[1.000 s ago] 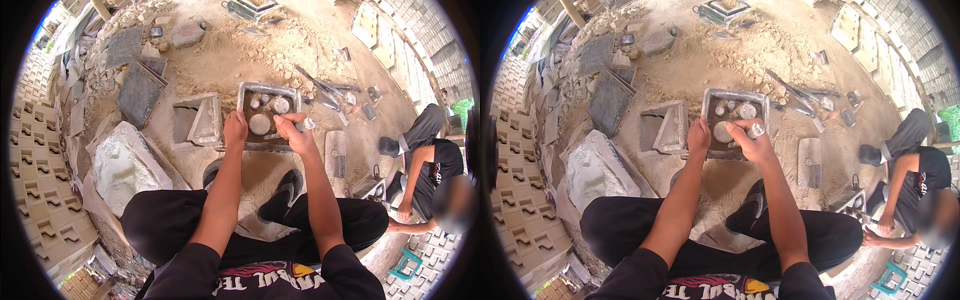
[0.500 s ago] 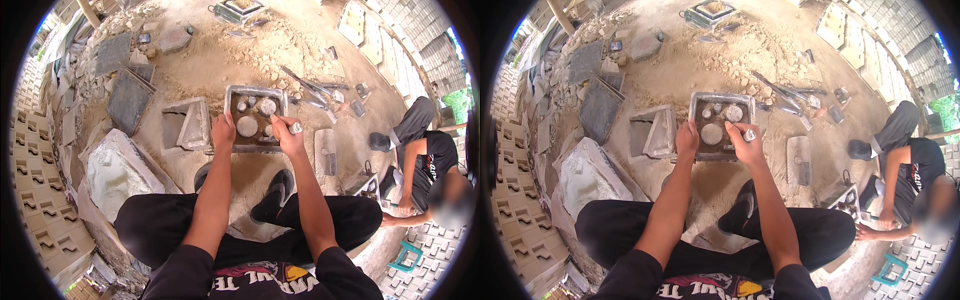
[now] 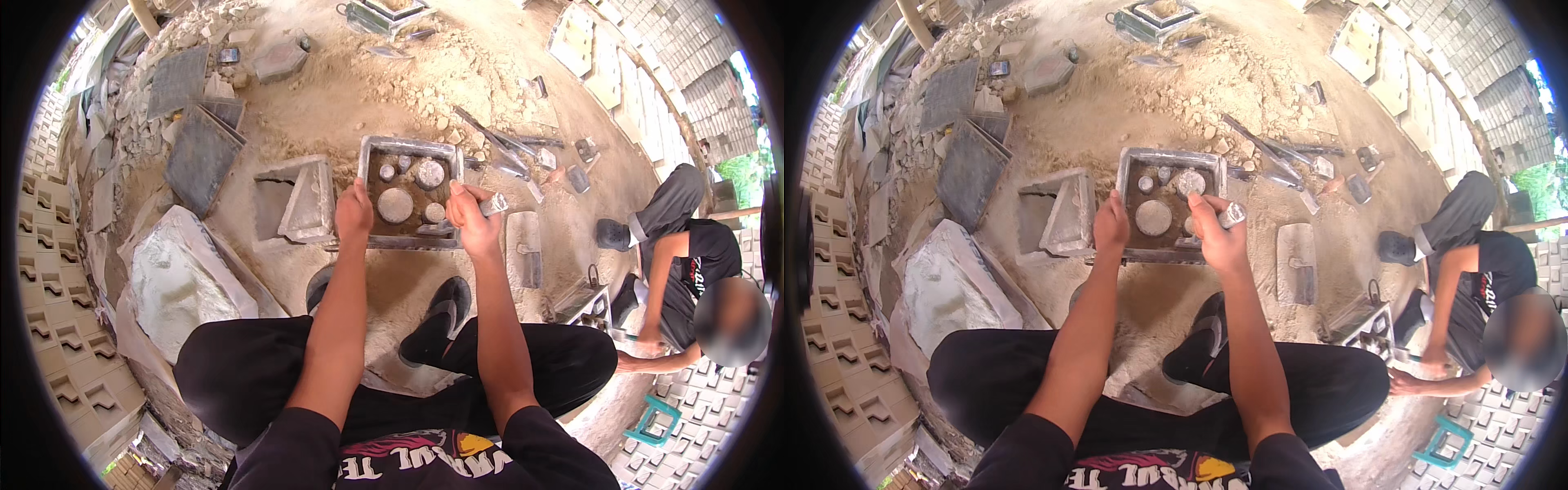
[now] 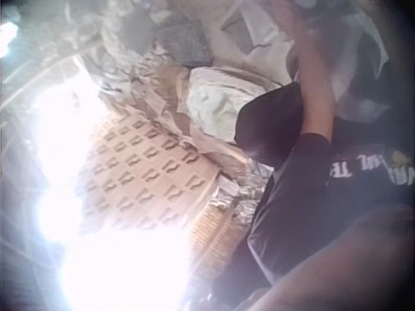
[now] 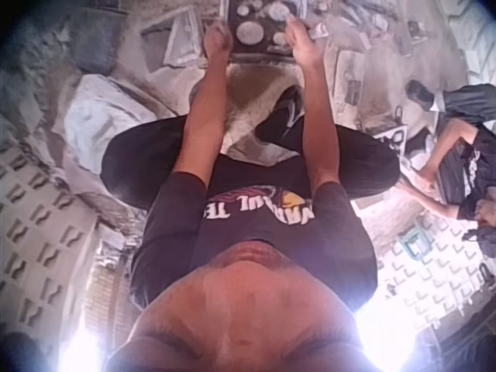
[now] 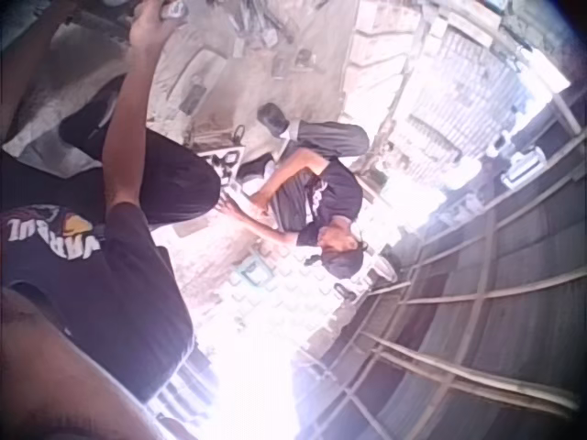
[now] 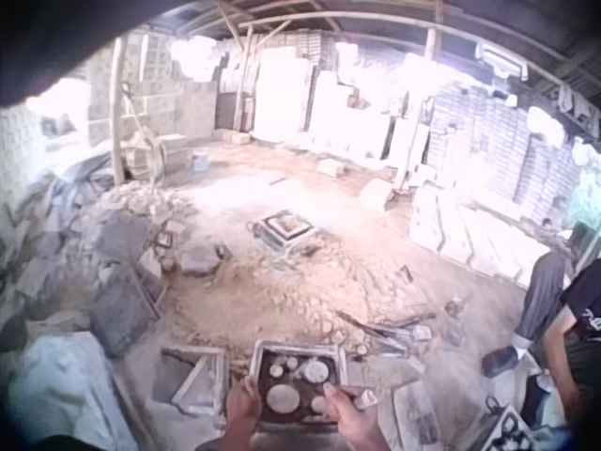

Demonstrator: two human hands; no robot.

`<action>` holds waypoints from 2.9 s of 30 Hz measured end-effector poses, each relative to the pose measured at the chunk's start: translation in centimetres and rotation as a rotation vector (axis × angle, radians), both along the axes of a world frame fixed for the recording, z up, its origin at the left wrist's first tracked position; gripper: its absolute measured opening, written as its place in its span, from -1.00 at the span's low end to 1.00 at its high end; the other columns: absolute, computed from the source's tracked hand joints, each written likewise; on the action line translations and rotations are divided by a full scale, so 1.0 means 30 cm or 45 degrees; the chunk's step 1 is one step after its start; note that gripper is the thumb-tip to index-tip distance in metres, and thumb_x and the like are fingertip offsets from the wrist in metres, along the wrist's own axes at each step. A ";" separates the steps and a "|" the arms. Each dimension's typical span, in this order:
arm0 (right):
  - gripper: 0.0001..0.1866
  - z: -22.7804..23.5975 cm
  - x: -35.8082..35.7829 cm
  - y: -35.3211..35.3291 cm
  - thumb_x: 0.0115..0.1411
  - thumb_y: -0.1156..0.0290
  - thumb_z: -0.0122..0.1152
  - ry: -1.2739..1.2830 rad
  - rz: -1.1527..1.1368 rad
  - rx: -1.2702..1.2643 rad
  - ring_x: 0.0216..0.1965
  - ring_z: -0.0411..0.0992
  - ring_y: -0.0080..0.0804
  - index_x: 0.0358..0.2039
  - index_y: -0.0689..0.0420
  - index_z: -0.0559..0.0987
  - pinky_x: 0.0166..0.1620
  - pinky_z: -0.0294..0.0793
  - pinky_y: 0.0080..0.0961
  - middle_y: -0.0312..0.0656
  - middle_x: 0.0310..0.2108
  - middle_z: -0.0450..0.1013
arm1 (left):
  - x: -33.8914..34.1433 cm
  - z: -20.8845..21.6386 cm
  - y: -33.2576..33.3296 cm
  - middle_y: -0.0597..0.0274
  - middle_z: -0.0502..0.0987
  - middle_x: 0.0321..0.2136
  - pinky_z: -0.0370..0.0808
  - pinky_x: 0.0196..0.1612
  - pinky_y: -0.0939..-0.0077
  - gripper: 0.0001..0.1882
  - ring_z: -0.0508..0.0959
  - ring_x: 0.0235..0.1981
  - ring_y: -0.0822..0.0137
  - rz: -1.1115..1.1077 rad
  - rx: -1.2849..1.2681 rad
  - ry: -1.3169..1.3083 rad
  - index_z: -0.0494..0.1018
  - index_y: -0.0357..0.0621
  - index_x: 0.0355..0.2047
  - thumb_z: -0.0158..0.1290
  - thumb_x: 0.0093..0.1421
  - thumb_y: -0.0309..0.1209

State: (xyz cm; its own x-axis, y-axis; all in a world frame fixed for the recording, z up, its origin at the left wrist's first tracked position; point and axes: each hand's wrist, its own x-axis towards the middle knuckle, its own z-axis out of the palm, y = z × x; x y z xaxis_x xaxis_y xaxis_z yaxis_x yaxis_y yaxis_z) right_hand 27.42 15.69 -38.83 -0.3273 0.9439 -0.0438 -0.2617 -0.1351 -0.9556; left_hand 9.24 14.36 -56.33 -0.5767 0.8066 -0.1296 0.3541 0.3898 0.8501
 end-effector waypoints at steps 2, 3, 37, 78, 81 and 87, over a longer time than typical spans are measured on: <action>-0.61 -0.065 -0.012 0.000 0.27 0.39 0.10 0.074 0.043 -0.007 -0.72 -0.06 -0.76 -0.70 0.07 0.28 -0.63 -0.12 -0.62 -0.54 -0.75 0.06 | -0.015 -0.032 0.000 -0.32 0.52 -0.35 0.33 -0.11 -0.03 -0.19 0.46 -0.21 -0.30 0.232 -0.090 -0.176 0.48 -0.43 -0.34 -0.49 0.32 0.14; -0.61 -0.125 -0.029 0.004 0.27 0.39 0.10 0.074 0.030 -0.017 -0.73 -0.06 -0.75 -0.71 0.07 0.27 -0.63 -0.12 -0.62 -0.54 -0.75 0.06 | -0.020 -0.037 0.011 -0.33 0.52 -0.35 0.33 -0.11 -0.03 -0.16 0.46 -0.21 -0.31 0.349 -0.128 -0.268 0.48 -0.44 -0.33 -0.51 0.31 0.17; -0.52 -0.176 -0.306 -0.033 0.30 0.35 0.03 -0.044 -0.036 0.007 -0.74 -0.04 -0.68 -0.77 0.05 0.19 -0.62 -0.08 -0.58 -0.44 -0.78 0.05 | -0.043 0.008 0.006 -0.45 0.46 -0.15 0.26 0.11 0.01 -0.14 0.41 -0.02 -0.32 0.410 -0.362 -0.444 0.47 -0.53 -0.17 -0.49 0.29 0.15; -0.57 -0.259 -0.296 -0.005 0.29 0.45 -0.02 -0.228 -0.002 0.040 -0.72 -0.03 -0.67 -0.74 0.06 0.19 -0.62 -0.06 -0.59 -0.43 -0.77 0.07 | -0.039 0.010 0.038 -0.43 0.48 -0.18 0.29 0.03 -0.02 -0.03 0.43 -0.04 -0.29 0.360 -0.339 -0.476 0.50 -0.53 -0.25 -0.56 0.26 0.27; -0.57 -0.135 -0.315 -0.037 0.26 0.43 0.04 -0.026 -0.067 0.066 -0.71 0.03 -0.73 -0.77 0.10 0.25 -0.63 -0.05 -0.61 -0.47 -0.77 0.13 | -0.066 -0.017 0.003 -0.42 0.48 -0.18 0.30 0.04 -0.02 -0.03 0.43 -0.05 -0.30 0.397 -0.333 -0.436 0.48 -0.55 -0.24 -0.56 0.26 0.26; -0.56 -0.308 -0.264 -0.051 0.23 0.40 0.09 -0.149 -0.022 0.225 -0.71 0.02 -0.73 -0.78 0.11 0.26 -0.62 -0.03 -0.62 -0.49 -0.76 0.13 | -0.014 0.003 0.013 -0.45 0.47 -0.19 0.30 0.06 0.00 -0.03 0.43 -0.04 -0.31 0.385 -0.372 -0.422 0.48 -0.55 -0.21 -0.54 0.26 0.27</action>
State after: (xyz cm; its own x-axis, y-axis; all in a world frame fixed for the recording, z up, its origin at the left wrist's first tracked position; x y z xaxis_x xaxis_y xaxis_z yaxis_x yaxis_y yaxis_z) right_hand 19.50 14.16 -48.08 -0.3134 0.9457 0.0858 -0.1483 0.0405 -0.9881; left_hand 8.81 14.75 -56.23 -0.6677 0.5136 -0.5388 -0.0799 0.6702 0.7379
